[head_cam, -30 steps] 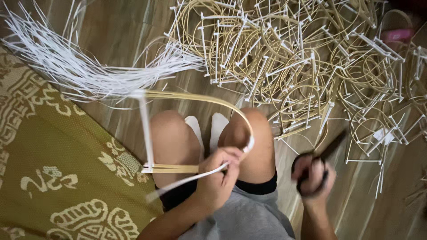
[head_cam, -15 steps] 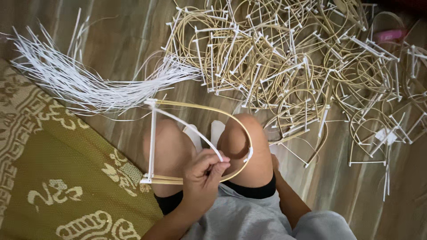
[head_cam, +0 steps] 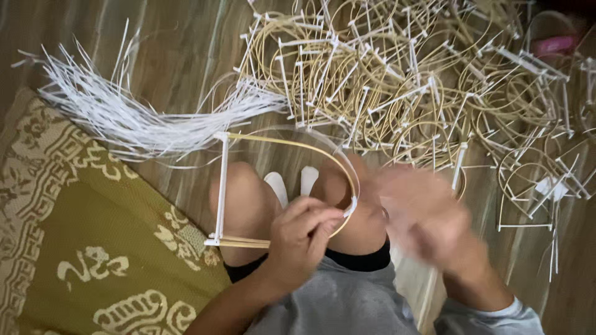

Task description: The person sits on the floor and assembles a craft item by wrapping white plastic strips around a curved wooden frame. They use scissors to cut the strips to length and secure them with small white plastic fasteners. The person handles the frame and strips by hand, working on a single unit throughout the clip.

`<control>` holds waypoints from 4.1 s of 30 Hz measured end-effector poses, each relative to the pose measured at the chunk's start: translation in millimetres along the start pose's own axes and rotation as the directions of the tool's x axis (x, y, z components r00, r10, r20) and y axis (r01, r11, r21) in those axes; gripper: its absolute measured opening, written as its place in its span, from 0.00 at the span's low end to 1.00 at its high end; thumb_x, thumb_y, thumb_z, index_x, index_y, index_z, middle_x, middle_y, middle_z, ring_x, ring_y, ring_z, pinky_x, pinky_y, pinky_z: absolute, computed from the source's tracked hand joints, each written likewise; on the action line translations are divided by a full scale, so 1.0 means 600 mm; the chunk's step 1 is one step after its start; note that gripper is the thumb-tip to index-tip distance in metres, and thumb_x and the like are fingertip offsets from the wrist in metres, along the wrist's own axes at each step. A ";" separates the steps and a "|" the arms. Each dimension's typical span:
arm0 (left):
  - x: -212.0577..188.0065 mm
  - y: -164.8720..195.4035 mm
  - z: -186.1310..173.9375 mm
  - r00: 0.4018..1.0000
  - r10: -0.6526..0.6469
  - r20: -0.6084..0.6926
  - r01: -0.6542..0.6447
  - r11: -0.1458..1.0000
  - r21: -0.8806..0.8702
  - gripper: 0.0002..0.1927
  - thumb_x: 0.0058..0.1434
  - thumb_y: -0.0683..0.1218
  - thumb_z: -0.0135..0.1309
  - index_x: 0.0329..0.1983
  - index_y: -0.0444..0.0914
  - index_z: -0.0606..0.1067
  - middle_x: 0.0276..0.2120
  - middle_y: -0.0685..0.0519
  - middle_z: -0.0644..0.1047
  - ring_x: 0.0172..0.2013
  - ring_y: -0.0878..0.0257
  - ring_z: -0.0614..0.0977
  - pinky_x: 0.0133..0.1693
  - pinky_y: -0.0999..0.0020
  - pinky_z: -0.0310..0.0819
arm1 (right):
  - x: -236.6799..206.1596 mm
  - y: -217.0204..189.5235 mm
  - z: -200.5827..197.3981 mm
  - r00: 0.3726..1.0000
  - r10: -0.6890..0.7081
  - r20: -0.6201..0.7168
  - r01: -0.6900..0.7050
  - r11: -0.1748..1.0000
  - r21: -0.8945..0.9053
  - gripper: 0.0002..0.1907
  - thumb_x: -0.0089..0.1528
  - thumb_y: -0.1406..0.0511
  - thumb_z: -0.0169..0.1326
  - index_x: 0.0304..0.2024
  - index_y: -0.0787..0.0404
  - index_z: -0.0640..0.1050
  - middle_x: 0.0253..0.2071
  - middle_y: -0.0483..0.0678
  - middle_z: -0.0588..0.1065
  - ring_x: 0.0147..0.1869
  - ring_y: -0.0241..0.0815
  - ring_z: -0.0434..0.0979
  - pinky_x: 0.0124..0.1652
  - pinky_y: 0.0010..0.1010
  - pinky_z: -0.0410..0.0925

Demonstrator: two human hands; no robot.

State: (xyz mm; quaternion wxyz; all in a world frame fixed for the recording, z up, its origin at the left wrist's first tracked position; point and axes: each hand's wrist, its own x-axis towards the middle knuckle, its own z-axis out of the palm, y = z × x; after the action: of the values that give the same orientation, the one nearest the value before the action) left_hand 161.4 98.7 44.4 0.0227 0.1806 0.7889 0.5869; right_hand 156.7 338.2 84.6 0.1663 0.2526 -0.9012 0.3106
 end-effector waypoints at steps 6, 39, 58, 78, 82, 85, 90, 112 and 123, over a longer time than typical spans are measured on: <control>0.003 0.020 -0.005 0.996 -0.009 -0.084 0.004 0.998 -0.061 0.07 0.59 0.38 0.64 0.38 0.36 0.77 0.31 0.52 0.79 0.31 0.63 0.82 0.33 0.70 0.75 | 0.031 -0.036 0.020 0.956 -0.066 0.284 -0.013 0.963 0.269 0.15 0.58 0.63 0.64 0.45 0.64 0.83 0.39 0.50 0.83 0.43 0.47 0.82 0.42 0.38 0.74; 0.017 0.034 -0.159 0.980 -0.193 0.043 0.190 0.863 -0.468 0.09 0.72 0.41 0.46 0.35 0.35 0.71 0.24 0.59 0.72 0.25 0.74 0.72 0.28 0.77 0.66 | 0.149 -0.111 0.130 0.784 0.359 0.507 -0.561 0.057 0.826 0.13 0.65 0.68 0.56 0.48 0.71 0.83 0.20 0.40 0.74 0.16 0.24 0.64 0.17 0.17 0.56; 0.047 0.017 -0.219 0.901 -0.260 -0.346 -0.106 0.643 -0.759 0.19 0.77 0.54 0.43 0.36 0.37 0.68 0.18 0.58 0.63 0.18 0.71 0.60 0.21 0.74 0.52 | 0.091 -0.156 0.276 0.999 0.004 0.043 -0.017 0.952 0.306 0.22 0.57 0.68 0.65 0.54 0.64 0.80 0.28 0.55 0.78 0.29 0.47 0.81 0.29 0.35 0.72; 0.000 0.041 -0.175 0.974 -0.057 -0.220 -0.002 0.966 -0.258 0.12 0.71 0.47 0.50 0.35 0.35 0.74 0.22 0.60 0.73 0.24 0.77 0.71 0.27 0.79 0.66 | 0.158 -0.131 0.033 0.992 -0.088 0.086 -0.007 0.659 0.752 0.16 0.71 0.69 0.51 0.61 0.66 0.76 0.44 0.50 0.85 0.38 0.34 0.87 0.38 0.24 0.78; 0.020 0.054 -0.170 0.973 -0.190 -0.130 0.142 0.941 -0.308 0.12 0.71 0.47 0.51 0.35 0.34 0.74 0.24 0.59 0.73 0.27 0.74 0.71 0.29 0.77 0.67 | 0.188 -0.160 0.032 0.937 0.148 0.318 -0.333 0.655 0.678 0.16 0.66 0.72 0.54 0.57 0.68 0.78 0.36 0.52 0.86 0.33 0.40 0.83 0.31 0.25 0.74; 0.022 0.065 -0.167 0.983 -0.030 -0.184 0.002 0.989 -0.149 0.12 0.71 0.47 0.52 0.35 0.34 0.73 0.26 0.56 0.72 0.27 0.72 0.72 0.30 0.74 0.67 | 0.190 -0.173 0.008 0.934 0.167 0.315 -0.334 0.719 0.609 0.13 0.65 0.71 0.55 0.52 0.68 0.78 0.33 0.49 0.86 0.34 0.35 0.86 0.32 0.22 0.76; 0.019 0.068 -0.166 0.979 0.088 -0.186 -0.085 0.996 0.021 0.11 0.71 0.47 0.53 0.35 0.35 0.74 0.25 0.53 0.71 0.28 0.64 0.71 0.32 0.67 0.65 | 0.176 -0.160 -0.010 0.945 0.158 0.285 -0.309 0.711 0.632 0.09 0.64 0.68 0.56 0.45 0.67 0.80 0.31 0.46 0.85 0.31 0.29 0.85 0.30 0.20 0.76; 0.021 0.076 -0.155 0.981 0.018 -0.193 -0.011 0.999 0.037 0.11 0.71 0.45 0.49 0.31 0.36 0.71 0.18 0.57 0.67 0.22 0.69 0.67 0.26 0.68 0.60 | 0.180 -0.134 0.016 0.866 0.230 0.445 -0.456 0.730 0.509 0.10 0.60 0.68 0.60 0.24 0.65 0.81 0.13 0.40 0.71 0.17 0.26 0.65 0.17 0.23 0.60; 0.025 0.091 -0.156 0.979 0.076 -0.191 -0.054 0.991 0.119 0.10 0.67 0.43 0.49 0.30 0.35 0.71 0.20 0.51 0.69 0.25 0.58 0.71 0.31 0.61 0.64 | 0.197 -0.145 0.000 0.885 0.191 0.425 -0.385 0.814 0.436 0.08 0.58 0.67 0.61 0.25 0.63 0.82 0.14 0.42 0.74 0.17 0.28 0.70 0.18 0.25 0.64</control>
State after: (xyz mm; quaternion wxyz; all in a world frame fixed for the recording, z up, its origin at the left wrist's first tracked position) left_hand 138.5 30.8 127.3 -0.0842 0.1488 0.8130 0.5566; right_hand 108.5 237.3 179.9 -0.1250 0.1982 -0.8296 0.5068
